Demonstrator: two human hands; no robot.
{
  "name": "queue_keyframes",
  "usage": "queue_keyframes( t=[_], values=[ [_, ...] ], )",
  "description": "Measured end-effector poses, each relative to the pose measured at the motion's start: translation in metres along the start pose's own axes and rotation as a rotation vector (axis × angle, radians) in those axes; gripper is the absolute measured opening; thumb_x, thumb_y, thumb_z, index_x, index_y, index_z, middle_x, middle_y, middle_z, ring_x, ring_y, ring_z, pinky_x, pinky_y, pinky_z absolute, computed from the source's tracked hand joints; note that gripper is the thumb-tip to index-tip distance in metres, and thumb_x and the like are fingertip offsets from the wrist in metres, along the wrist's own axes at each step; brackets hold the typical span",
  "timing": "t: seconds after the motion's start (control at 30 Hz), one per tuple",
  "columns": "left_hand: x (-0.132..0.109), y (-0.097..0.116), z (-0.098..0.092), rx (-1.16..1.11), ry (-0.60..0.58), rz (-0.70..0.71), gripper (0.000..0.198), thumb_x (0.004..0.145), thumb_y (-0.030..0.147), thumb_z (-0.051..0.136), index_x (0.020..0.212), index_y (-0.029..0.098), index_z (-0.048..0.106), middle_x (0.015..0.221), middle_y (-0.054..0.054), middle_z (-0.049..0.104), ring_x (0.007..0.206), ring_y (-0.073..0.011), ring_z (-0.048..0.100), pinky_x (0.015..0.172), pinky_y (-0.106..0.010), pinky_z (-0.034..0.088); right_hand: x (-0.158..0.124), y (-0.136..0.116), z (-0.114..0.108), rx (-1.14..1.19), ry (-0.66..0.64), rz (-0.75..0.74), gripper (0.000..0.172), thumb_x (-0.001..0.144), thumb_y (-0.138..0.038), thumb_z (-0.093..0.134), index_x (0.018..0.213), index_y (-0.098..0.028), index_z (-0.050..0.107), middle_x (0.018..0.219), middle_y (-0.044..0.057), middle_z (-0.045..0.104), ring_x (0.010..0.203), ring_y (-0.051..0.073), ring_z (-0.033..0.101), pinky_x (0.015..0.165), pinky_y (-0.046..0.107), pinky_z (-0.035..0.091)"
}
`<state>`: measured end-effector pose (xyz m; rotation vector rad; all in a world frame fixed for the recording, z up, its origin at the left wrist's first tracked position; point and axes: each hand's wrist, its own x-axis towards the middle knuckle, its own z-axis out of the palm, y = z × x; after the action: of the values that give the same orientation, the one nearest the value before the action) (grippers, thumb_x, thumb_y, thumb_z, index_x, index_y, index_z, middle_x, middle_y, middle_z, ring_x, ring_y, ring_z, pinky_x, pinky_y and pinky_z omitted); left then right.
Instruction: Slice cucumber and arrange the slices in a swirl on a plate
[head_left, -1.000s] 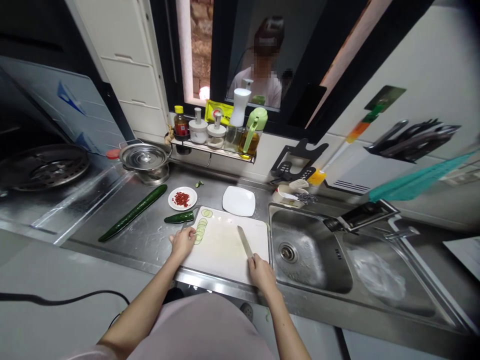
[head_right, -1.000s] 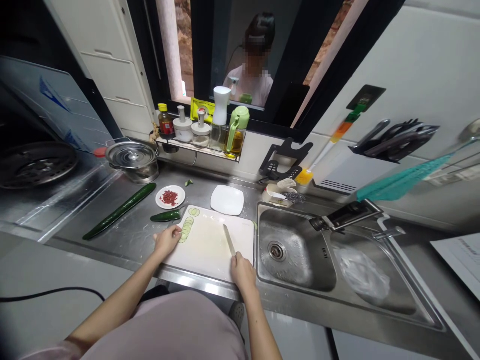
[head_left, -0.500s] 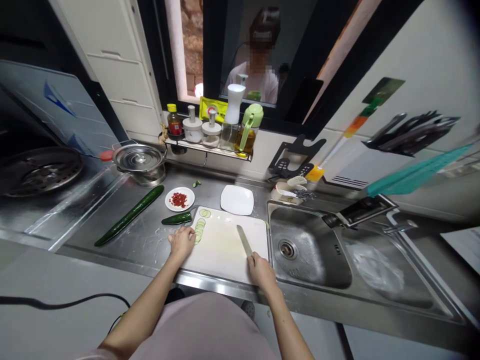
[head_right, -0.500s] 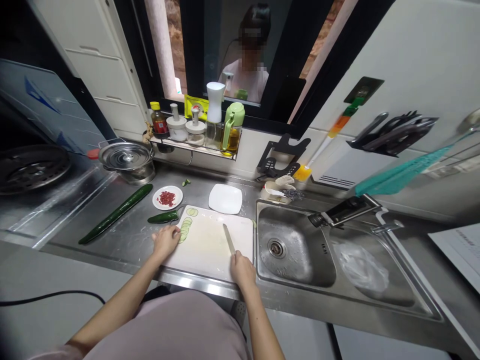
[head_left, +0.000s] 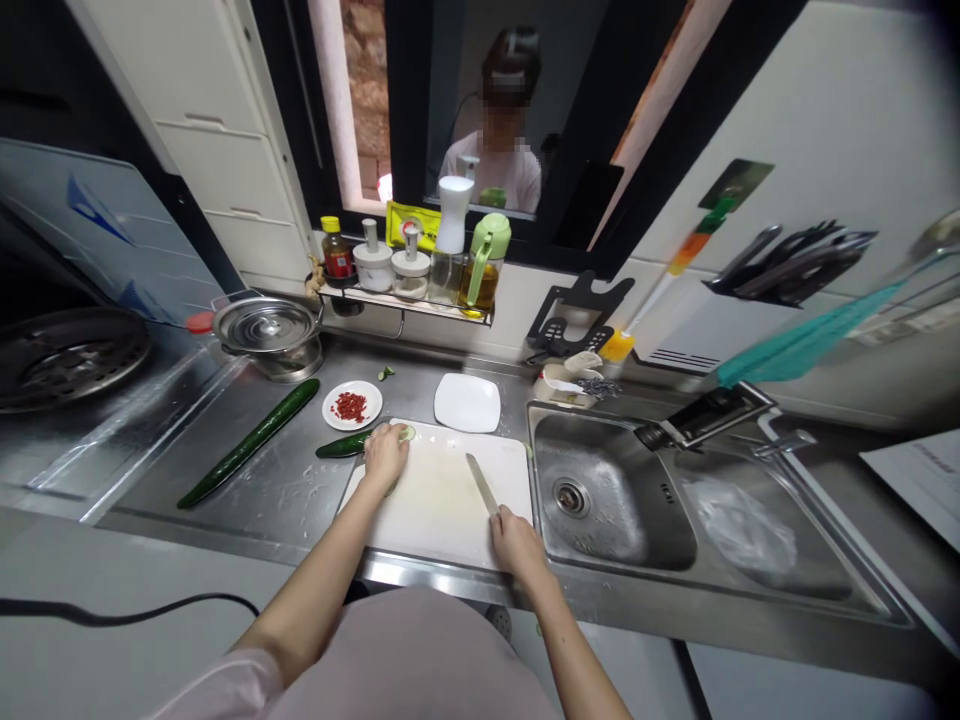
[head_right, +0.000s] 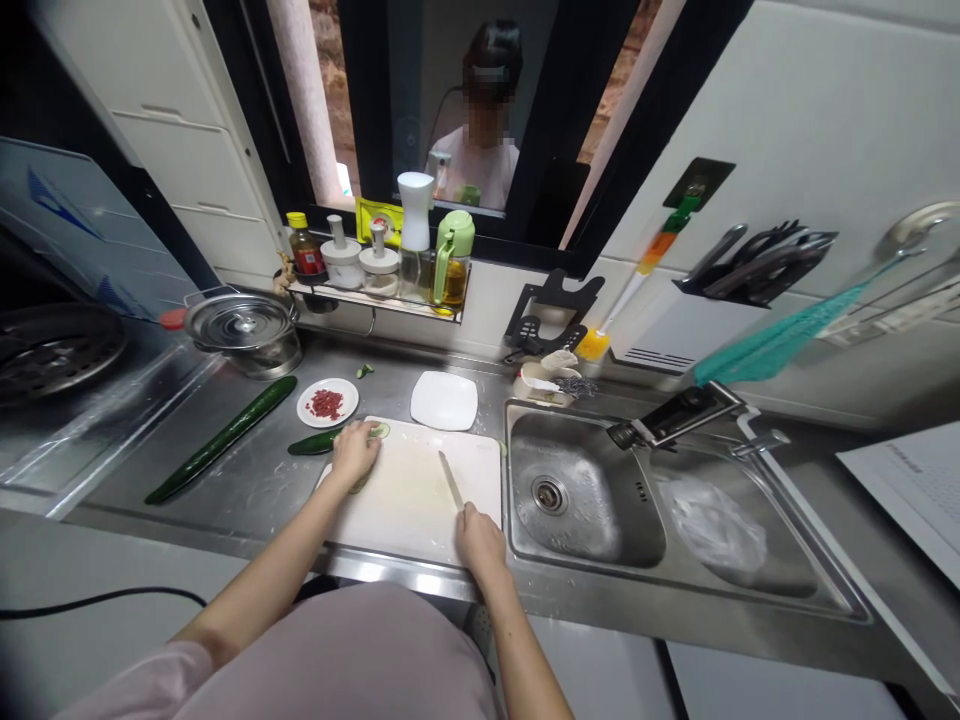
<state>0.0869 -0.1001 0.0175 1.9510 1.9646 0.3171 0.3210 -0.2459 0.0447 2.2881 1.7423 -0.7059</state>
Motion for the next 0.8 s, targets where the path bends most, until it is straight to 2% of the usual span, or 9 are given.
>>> queue_keyframes(
  t=[0.17, 0.3, 0.53, 0.8],
  values=[
    [0.029, 0.011, 0.002, 0.124, -0.050, 0.093, 0.042, 0.090, 0.023, 0.039, 0.128, 0.023, 0.055, 0.121, -0.014, 0.056, 0.114, -0.0291, 0.045, 0.092, -0.040, 0.030, -0.002, -0.002, -0.001, 0.001, 0.003, 0.007, 0.035, 0.097, -0.032, 0.029, 0.112, -0.018, 0.058, 0.105, 0.015, 0.069, 0.100, 0.023, 0.064, 0.077, 0.031, 0.042],
    [0.040, 0.013, 0.005, 0.221, -0.074, 0.139, 0.040, 0.088, 0.020, 0.040, 0.124, 0.020, 0.057, 0.117, -0.016, 0.057, 0.113, -0.0309, 0.042, 0.090, -0.042, 0.026, -0.002, -0.002, 0.001, -0.011, 0.015, -0.001, 0.035, 0.097, -0.031, 0.028, 0.111, -0.017, 0.057, 0.103, 0.016, 0.069, 0.098, 0.024, 0.065, 0.076, 0.031, 0.042],
    [0.042, 0.003, 0.010, 0.317, -0.099, 0.184, 0.036, 0.083, 0.010, 0.038, 0.105, 0.019, 0.066, 0.108, -0.016, 0.060, 0.108, -0.0305, 0.042, 0.087, -0.044, 0.024, -0.001, -0.001, 0.002, -0.014, 0.027, 0.000, 0.036, 0.098, -0.030, 0.027, 0.110, -0.016, 0.058, 0.101, 0.016, 0.069, 0.097, 0.024, 0.066, 0.076, 0.031, 0.043],
    [0.044, 0.004, 0.004, 0.281, -0.045, 0.218, 0.030, 0.086, 0.017, 0.041, 0.100, 0.017, 0.067, 0.108, -0.016, 0.063, 0.107, -0.0308, 0.047, 0.087, -0.045, 0.025, 0.000, 0.000, 0.004, -0.009, 0.036, -0.012, 0.037, 0.097, -0.030, 0.026, 0.110, -0.016, 0.058, 0.100, 0.016, 0.070, 0.096, 0.024, 0.066, 0.075, 0.031, 0.043]
  ],
)
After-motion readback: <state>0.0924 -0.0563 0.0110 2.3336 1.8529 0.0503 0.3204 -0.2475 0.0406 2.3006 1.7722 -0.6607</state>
